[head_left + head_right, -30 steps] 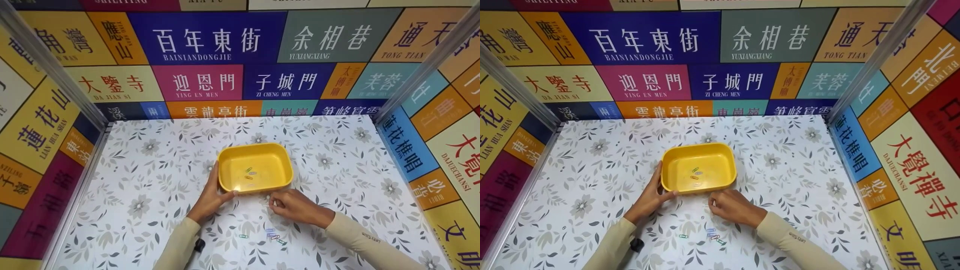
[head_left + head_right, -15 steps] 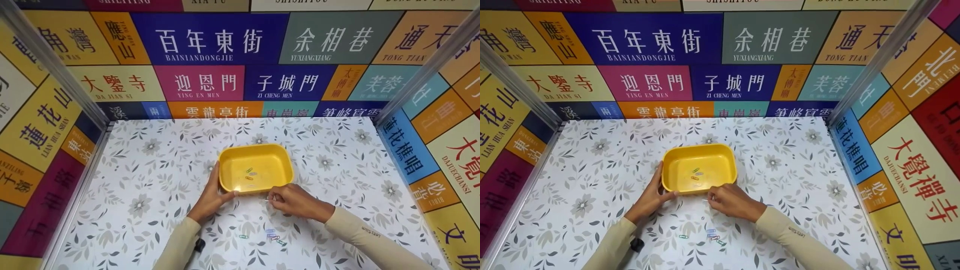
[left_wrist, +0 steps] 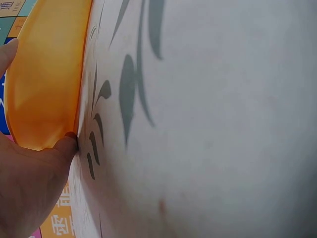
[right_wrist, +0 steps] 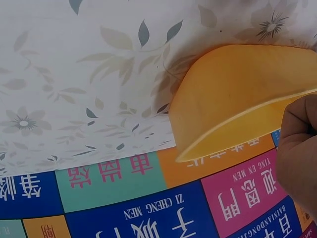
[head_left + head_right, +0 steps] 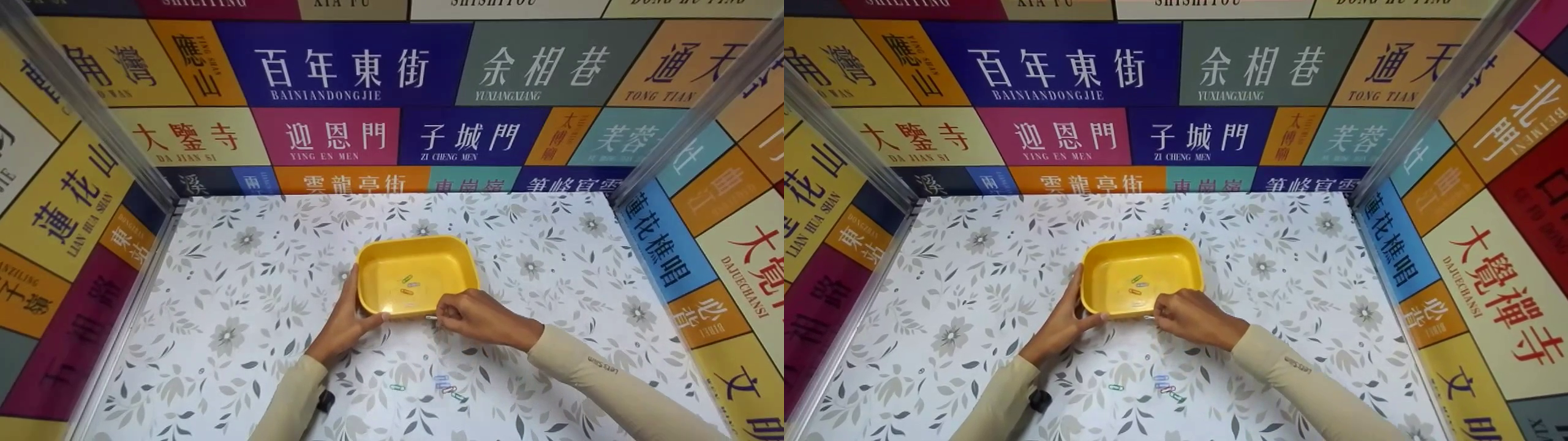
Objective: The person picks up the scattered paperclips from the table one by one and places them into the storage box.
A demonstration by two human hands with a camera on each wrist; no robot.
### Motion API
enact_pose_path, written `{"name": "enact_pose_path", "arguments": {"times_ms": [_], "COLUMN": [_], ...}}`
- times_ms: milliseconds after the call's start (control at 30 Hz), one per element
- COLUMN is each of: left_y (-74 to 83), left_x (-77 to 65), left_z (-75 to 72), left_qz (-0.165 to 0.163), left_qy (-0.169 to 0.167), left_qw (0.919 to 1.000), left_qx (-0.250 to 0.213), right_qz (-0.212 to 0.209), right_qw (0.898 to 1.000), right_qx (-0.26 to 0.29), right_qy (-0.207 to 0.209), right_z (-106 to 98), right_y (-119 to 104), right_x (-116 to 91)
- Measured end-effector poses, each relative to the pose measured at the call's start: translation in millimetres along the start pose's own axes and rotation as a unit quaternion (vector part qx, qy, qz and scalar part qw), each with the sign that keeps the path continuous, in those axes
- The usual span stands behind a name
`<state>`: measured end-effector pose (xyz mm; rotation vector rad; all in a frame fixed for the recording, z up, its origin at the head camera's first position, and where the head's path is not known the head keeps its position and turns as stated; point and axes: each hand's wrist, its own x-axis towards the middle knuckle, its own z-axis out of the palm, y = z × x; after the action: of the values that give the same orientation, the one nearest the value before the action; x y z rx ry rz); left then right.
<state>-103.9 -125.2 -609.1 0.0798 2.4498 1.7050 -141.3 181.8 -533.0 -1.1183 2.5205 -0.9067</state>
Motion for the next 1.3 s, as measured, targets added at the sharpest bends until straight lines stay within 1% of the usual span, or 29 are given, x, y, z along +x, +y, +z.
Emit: {"name": "enact_pose_path", "arguments": {"times_ms": [100, 400, 767, 1067, 1200, 1300], "left_y": [0.0, 1.6, 0.5, 3.5, 4.5, 4.6], "left_x": [-0.2, 1.0, 1.8, 1.1, 1.1, 1.5], "left_z": [-0.2, 0.7, -0.1, 0.1, 1.0, 1.6], "left_qz": [0.007, -0.011, -0.014, -0.010, -0.026, -0.031], "left_qy": [-0.002, 0.004, 0.002, 0.000, 0.003, 0.004], "left_qw": [0.9999, 0.9999, 0.9999, 0.9999, 0.9997, 0.9995], "left_qx": [-0.008, 0.001, 0.006, -0.010, 0.001, 0.007], "right_qz": [-0.003, 0.021, 0.027, 0.013, 0.024, 0.027], "right_qw": [1.000, 1.000, 0.998, 0.996, 0.994, 0.993], "right_qx": [0.000, 0.001, -0.019, -0.065, -0.069, -0.076], "right_qy": [-0.006, -0.017, -0.046, -0.067, -0.081, -0.087], "right_z": [-2.5, -8.1, -16.3, -11.7, -9.9, -9.5], "right_y": [-0.3, 3.2, 14.8, 22.2, 24.0, 24.2], "right_x": [4.3, 18.5, 40.0, 58.9, 66.9, 71.9]}}
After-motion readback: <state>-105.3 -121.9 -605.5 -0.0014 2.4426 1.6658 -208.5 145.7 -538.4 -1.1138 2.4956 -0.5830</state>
